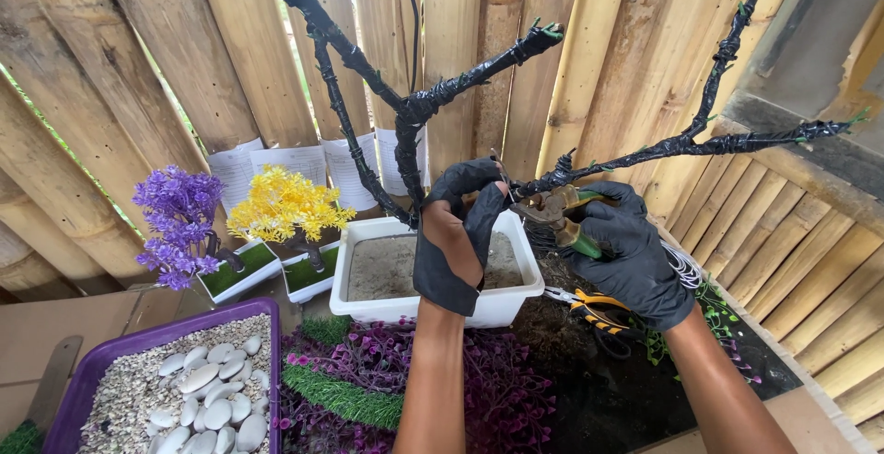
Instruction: The person wraps a thin wire around a branch of a small artificial bonsai tree, then uses pliers to twist and secure the wire. The person continues to wrap and adjust the wire along the branch to hold it in place.
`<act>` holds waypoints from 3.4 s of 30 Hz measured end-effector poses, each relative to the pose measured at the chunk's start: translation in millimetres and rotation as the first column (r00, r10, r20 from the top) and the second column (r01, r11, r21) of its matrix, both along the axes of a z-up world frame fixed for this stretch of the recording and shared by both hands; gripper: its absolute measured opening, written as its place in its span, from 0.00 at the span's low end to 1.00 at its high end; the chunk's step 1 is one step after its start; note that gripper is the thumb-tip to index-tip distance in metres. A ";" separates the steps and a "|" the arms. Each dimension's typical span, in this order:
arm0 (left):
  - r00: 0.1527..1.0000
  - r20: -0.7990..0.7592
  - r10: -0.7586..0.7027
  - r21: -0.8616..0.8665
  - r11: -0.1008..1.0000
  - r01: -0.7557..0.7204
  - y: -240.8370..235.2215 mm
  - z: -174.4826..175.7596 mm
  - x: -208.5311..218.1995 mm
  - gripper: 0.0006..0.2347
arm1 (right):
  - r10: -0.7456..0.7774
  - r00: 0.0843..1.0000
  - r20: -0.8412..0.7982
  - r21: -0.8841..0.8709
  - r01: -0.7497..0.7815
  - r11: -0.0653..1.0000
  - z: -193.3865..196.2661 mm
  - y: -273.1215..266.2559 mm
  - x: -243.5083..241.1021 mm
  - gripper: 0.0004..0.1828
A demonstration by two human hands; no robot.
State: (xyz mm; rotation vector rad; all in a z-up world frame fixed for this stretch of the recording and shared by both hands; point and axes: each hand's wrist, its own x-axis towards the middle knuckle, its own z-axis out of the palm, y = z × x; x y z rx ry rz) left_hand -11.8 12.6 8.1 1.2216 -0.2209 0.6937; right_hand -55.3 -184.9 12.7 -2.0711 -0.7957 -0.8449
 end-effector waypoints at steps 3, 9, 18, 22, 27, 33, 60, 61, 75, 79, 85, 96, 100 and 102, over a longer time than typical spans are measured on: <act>0.997 0.002 0.083 -0.022 0.996 -0.083 -6.6 4.2 -3.9 0.12 | 0.015 1.000 -0.028 -0.023 -0.016 1.000 7.2 4.5 -4.7 0.26; 0.993 0.036 0.108 0.044 0.993 -0.109 -3.8 23.4 -32.4 0.15 | -0.003 1.000 -0.006 -0.068 0.002 0.998 23.3 12.4 -15.9 0.27; 0.948 0.138 0.287 0.025 0.956 -0.293 -21.0 2.5 -6.2 0.17 | -0.077 0.997 0.011 -0.123 0.078 0.989 16.9 2.5 -10.8 0.24; 0.936 0.169 0.310 0.046 0.946 -0.322 -22.3 3.8 -2.4 0.16 | -0.087 0.996 0.031 -0.156 0.091 0.984 25.9 4.0 -15.9 0.21; 0.904 0.231 0.360 0.078 0.919 -0.386 -19.6 3.9 2.0 0.14 | -0.039 0.997 -0.063 -0.114 0.031 0.993 49.6 15.2 -30.9 0.22; 0.903 0.191 0.384 0.088 0.910 -0.405 -14.2 -23.1 19.9 0.18 | -0.078 0.995 -0.067 -0.160 0.066 0.985 35.7 3.0 -19.2 0.24; 0.929 0.161 0.333 -0.044 0.943 -0.331 -24.6 0.8 9.7 0.15 | 0.024 1.000 0.003 -0.110 -0.024 0.994 11.9 6.7 -8.7 0.20; 0.929 0.160 0.334 -0.043 0.942 -0.332 -23.3 0.2 8.8 0.15 | 0.025 1.000 0.002 -0.110 -0.025 0.994 5.0 3.0 -4.6 0.20; 0.960 0.245 0.137 0.043 0.987 -0.152 2.9 11.2 -8.9 0.12 | 0.060 0.983 -0.175 0.027 -0.056 0.998 25.3 16.8 -24.6 0.24; 0.960 0.252 0.125 0.070 0.987 -0.147 3.6 13.0 -10.3 0.11 | 0.002 0.996 -0.085 -0.097 -0.010 0.995 27.8 17.3 -21.2 0.21; 0.950 0.238 0.201 0.026 0.977 -0.213 -7.3 8.0 -4.1 0.11 | -0.066 0.991 -0.116 -0.187 0.044 0.981 17.0 1.8 -8.6 0.28; 0.947 0.185 0.261 -0.045 0.965 -0.257 -25.7 3.8 4.6 0.13 | -0.119 0.979 -0.167 0.015 0.123 0.992 -19.5 -5.5 -35.7 0.21; 0.951 0.200 0.236 -0.046 0.972 -0.232 -8.2 2.4 -3.9 0.12 | -0.205 0.942 -0.264 0.037 0.223 0.974 2.2 28.5 -83.0 0.17; 0.960 0.276 -0.049 0.346 0.937 -0.051 21.4 4.8 -17.2 0.08 | -0.279 0.870 -0.406 0.080 0.338 0.938 13.9 52.1 -105.2 0.13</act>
